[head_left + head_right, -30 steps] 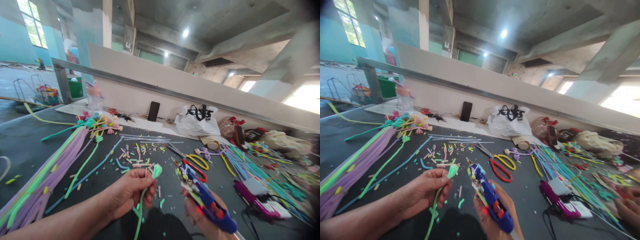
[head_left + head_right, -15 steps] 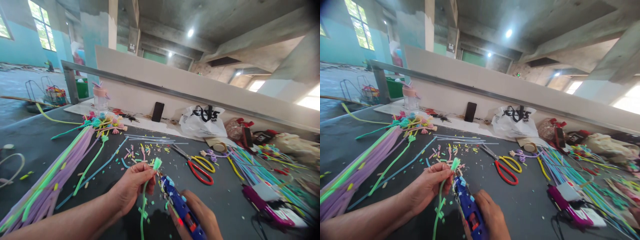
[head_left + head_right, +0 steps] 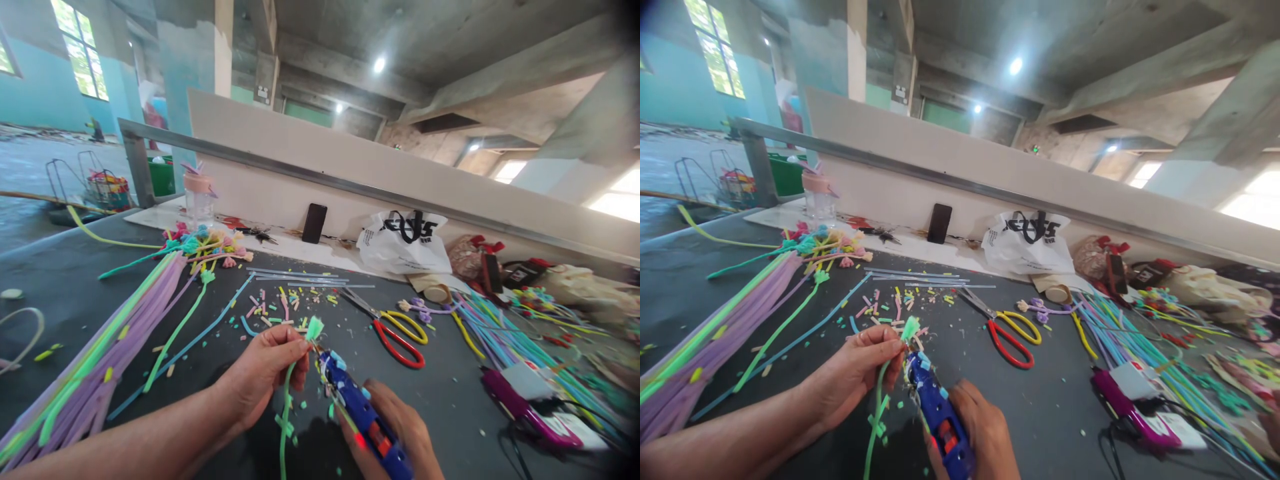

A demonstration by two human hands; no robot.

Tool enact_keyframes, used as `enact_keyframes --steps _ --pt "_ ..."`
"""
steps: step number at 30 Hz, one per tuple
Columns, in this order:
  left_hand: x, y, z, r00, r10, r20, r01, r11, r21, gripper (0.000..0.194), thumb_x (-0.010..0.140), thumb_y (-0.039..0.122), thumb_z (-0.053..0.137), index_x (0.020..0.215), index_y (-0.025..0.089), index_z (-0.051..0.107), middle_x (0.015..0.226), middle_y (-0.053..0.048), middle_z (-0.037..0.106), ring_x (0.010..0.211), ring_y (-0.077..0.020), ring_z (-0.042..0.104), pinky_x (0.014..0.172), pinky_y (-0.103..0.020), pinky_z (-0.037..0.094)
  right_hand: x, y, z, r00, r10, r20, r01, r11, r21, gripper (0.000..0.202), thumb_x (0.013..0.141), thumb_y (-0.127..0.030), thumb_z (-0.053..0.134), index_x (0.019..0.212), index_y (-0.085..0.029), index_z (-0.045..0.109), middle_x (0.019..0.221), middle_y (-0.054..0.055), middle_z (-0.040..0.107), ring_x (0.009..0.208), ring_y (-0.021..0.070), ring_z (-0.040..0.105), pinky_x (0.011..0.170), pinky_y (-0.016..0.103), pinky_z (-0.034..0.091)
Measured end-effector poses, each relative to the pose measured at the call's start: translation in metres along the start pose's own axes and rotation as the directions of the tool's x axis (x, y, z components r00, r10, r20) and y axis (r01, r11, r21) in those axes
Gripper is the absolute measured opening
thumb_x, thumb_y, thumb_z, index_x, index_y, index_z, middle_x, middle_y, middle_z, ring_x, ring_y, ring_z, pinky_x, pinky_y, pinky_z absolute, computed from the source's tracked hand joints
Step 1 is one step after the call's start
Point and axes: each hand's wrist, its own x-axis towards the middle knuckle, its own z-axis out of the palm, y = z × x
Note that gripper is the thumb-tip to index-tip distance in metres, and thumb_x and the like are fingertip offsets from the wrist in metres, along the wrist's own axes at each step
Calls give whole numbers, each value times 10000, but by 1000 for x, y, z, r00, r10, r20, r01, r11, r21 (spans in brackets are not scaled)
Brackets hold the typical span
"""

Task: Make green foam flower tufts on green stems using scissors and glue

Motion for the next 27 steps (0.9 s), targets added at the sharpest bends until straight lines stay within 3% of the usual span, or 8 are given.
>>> enact_keyframes --steps 5,16,20,24,27 --pt "0 0 0 1000 11 -1 -11 1000 14 192 747 265 629 630 158 519 559 27 551 473 -70 468 488 -196 381 -4 5 1 999 -1 54 0 1000 4 128 760 -328 513 711 -210 510 577 -22 501 464 111 507 443 212 378" --pt "-1 1 0 1000 23 2 -23 999 32 207 736 269 635 607 158 517 549 27 548 465 -70 462 474 -190 363 0 0 -2 1000 5 -4 -5 1000 2 118 757 -313 504 701 -211 524 551 -16 521 441 121 523 432 210 392" --pt "0 0 -1 1000 15 -1 -15 1000 24 201 734 275 637 616 157 524 552 29 547 459 -67 460 463 -187 361 1 2 -2 999 -20 31 20 1000 -21 133 738 -296 534 642 -209 504 520 -34 487 412 106 498 402 197 374" --pt "2 -1 -3 1000 1 11 -1 1000 3 202 731 284 646 625 154 535 565 28 548 461 -66 465 456 -185 366 2 2 -3 997 75 25 -75 997 32 145 763 -305 526 661 -205 548 534 -27 538 425 108 525 415 190 410" --pt "5 -1 -4 997 -79 -5 79 997 -19 189 723 282 656 638 149 551 571 26 546 455 -61 471 445 -178 365 2 5 -6 988 130 82 -136 988 73 140 777 -330 536 731 -207 585 592 -10 602 480 131 571 437 201 448"
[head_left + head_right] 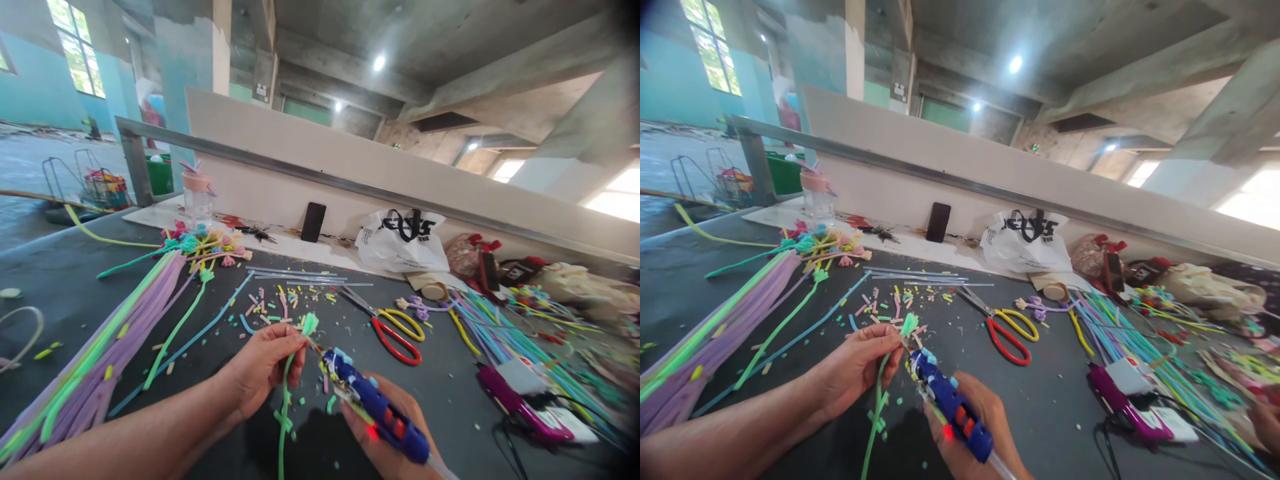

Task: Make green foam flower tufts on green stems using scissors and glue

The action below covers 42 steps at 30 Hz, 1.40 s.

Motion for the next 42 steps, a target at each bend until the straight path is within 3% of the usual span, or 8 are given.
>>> enact_keyframes --steps 5,9,16,18,21,26,31,42 --pt "4 0 -4 996 -87 -10 87 996 -30 144 724 278 654 716 145 601 590 30 540 442 -46 474 418 -158 332 7 24 -17 997 47 60 -48 999 13 164 769 -355 579 814 -199 560 655 -2 609 543 155 591 501 241 484" --pt "7 0 -7 998 -68 13 68 997 -28 154 725 281 654 722 137 600 589 31 528 422 -33 444 386 -148 276 19 47 -33 992 43 115 -21 982 -188 241 709 -306 638 890 -182 538 849 63 603 750 204 598 665 306 480" --pt "7 1 -10 996 -69 65 69 998 -11 140 738 265 642 721 133 599 588 29 520 411 -30 428 375 -149 243 21 70 -41 856 327 401 -146 896 -419 421 685 -90 516 1094 -187 539 1182 104 533 1080 249 501 837 385 379" --pt "5 0 -10 995 -73 68 74 997 -4 144 742 270 638 736 129 610 586 29 516 405 -26 418 374 -148 231 21 62 -42 878 342 335 -153 863 -481 526 657 -75 533 1167 -207 525 1273 109 493 1158 290 439 861 432 344" --pt "4 -1 -9 993 -83 87 83 997 4 144 746 268 634 731 128 609 587 27 513 401 -22 403 377 -148 211 23 35 -35 961 155 228 -45 904 -426 409 722 -74 517 1076 -261 597 1203 70 562 1098 266 483 855 414 318" --pt "2 0 -6 992 -60 112 59 998 14 155 759 277 616 723 126 603 585 28 498 382 -20 380 364 -153 182 19 -9 -2 885 -22 465 78 992 -100 243 787 -56 504 852 -252 632 926 1 653 890 164 564 789 324 295" --pt "3 11 -8 995 -12 95 15 1000 -25 136 748 240 623 696 124 574 577 29 499 362 -5 347 356 -150 161 15 -10 13 853 23 521 51 991 -127 215 795 -27 459 698 -182 573 729 -2 621 691 139 524 679 307 259" --pt "5 22 -12 992 49 112 -45 998 -35 157 747 228 613 657 118 548 571 41 492 333 15 314 351 -156 151 15 -20 15 961 -53 271 82 992 -95 152 823 -138 550 778 -244 649 827 -2 668 823 174 550 784 345 253"
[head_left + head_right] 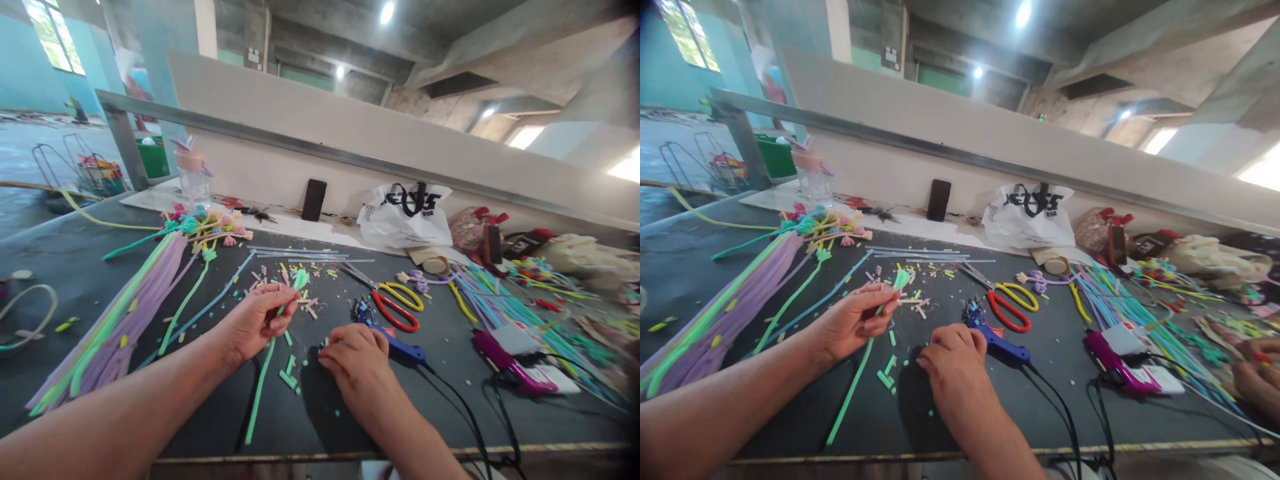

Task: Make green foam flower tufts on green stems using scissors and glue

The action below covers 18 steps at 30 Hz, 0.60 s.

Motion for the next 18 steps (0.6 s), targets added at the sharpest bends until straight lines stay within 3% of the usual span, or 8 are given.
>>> enact_keyframes --steps 5,10,14,18 --pt "-2 -5 1 1000 1 4 -1 999 45 158 733 250 631 666 127 558 585 33 514 340 10 318 360 -169 152 1 -34 21 994 -6 113 4 1000 15 68 781 -187 622 772 -254 614 801 -34 644 813 168 523 827 352 239" --pt "-4 -10 5 999 -30 21 28 994 103 183 743 267 628 647 142 535 582 28 521 343 1 322 365 -184 108 1 -37 39 981 34 189 -19 997 -77 127 750 -83 557 716 -206 567 771 8 621 778 187 512 813 375 238" --pt "-6 -13 8 998 -34 45 27 988 152 182 759 245 613 637 138 532 566 27 508 344 -1 318 366 -194 94 -3 -27 32 997 -16 75 13 999 40 147 748 -60 496 697 -194 527 685 -14 595 693 154 518 802 349 248" --pt "-7 -14 9 996 -77 51 66 981 184 199 761 223 606 615 135 504 560 23 508 345 0 310 365 -194 79 -1 -17 5 994 -72 -78 84 982 167 196 807 -54 417 673 -188 469 603 -47 544 595 108 485 738 283 277"
